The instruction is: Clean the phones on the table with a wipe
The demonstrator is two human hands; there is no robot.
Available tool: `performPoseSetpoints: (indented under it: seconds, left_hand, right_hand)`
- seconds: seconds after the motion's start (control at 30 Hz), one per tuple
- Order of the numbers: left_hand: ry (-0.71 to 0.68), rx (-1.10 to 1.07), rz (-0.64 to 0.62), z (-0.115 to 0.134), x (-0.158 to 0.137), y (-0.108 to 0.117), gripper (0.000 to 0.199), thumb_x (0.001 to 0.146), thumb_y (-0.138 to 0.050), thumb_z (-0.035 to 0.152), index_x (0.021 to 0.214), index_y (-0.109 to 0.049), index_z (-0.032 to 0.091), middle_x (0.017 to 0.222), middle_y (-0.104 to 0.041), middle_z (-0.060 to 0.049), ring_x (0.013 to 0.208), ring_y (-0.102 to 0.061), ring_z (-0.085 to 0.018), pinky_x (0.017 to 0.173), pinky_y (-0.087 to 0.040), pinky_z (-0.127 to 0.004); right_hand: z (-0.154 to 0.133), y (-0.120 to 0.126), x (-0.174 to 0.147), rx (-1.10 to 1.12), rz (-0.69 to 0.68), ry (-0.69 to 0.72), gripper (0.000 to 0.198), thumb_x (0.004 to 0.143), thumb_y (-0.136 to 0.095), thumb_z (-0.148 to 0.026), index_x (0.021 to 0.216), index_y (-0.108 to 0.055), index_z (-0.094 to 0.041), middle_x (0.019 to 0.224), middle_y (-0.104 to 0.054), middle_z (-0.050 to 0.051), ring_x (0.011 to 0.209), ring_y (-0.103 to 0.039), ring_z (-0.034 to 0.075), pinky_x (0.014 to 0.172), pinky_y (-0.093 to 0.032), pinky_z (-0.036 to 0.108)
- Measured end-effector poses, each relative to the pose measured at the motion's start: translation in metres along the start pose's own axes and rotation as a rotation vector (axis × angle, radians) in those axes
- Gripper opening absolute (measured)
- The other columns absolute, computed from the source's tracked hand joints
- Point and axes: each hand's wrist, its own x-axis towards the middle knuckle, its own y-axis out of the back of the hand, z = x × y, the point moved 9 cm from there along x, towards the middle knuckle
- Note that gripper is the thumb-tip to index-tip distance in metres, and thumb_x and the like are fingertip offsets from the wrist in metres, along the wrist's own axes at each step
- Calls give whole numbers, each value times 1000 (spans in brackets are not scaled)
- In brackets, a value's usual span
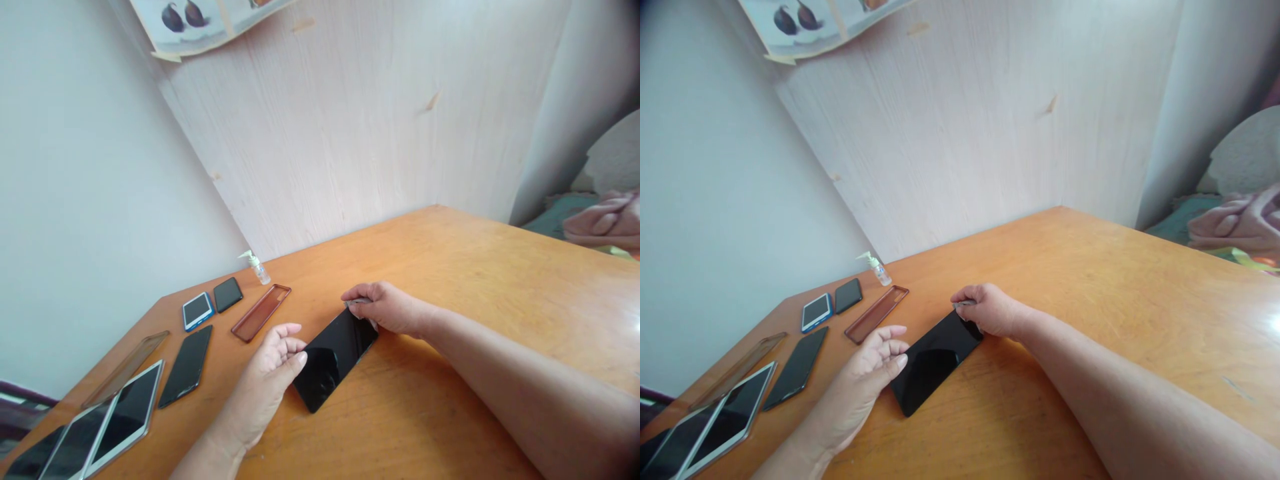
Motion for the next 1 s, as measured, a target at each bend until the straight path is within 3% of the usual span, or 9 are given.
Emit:
performPoseSetpoints:
  seconds: [0.23,0.5,0.77,1.0]
  left_hand:
    - [26,-308,71,-3,6,8,44,81,-76,33,116,-55,20,95,-68,-3,91,-64,-18,83,-47,-30]
    - [82,-572,349,-7,5,31,39,70,-85,37,97,-64,18,92,-73,-4,76,-70,-18,71,-54,-30]
    - [46,-560,400,-6,4,31,42,64,-88,42,89,-65,17,89,-74,-5,76,-70,-20,73,-55,-33]
    - [66,-604,391,-9,3,27,42,65,-88,43,87,-64,17,89,-74,-4,80,-70,-20,75,-55,-34]
  right_hand:
    - [-3,-10,-4,-8,-99,27,34,86,-62,-29,117,-67,-20,67,-63,-2,51,-50,10,50,-42,21]
    - [-14,-36,-16,-124,-231,87,20,88,-59,-31,101,-69,-20,65,-62,-3,44,-51,8,42,-40,19]
    - [-15,-39,-19,-160,-211,47,18,89,-58,-37,90,-63,-20,60,-51,-6,40,-44,7,37,-34,19]
    - [-25,-40,-17,-314,-114,150,31,85,-65,-48,78,-62,-18,66,-57,-2,60,-47,11,53,-36,22]
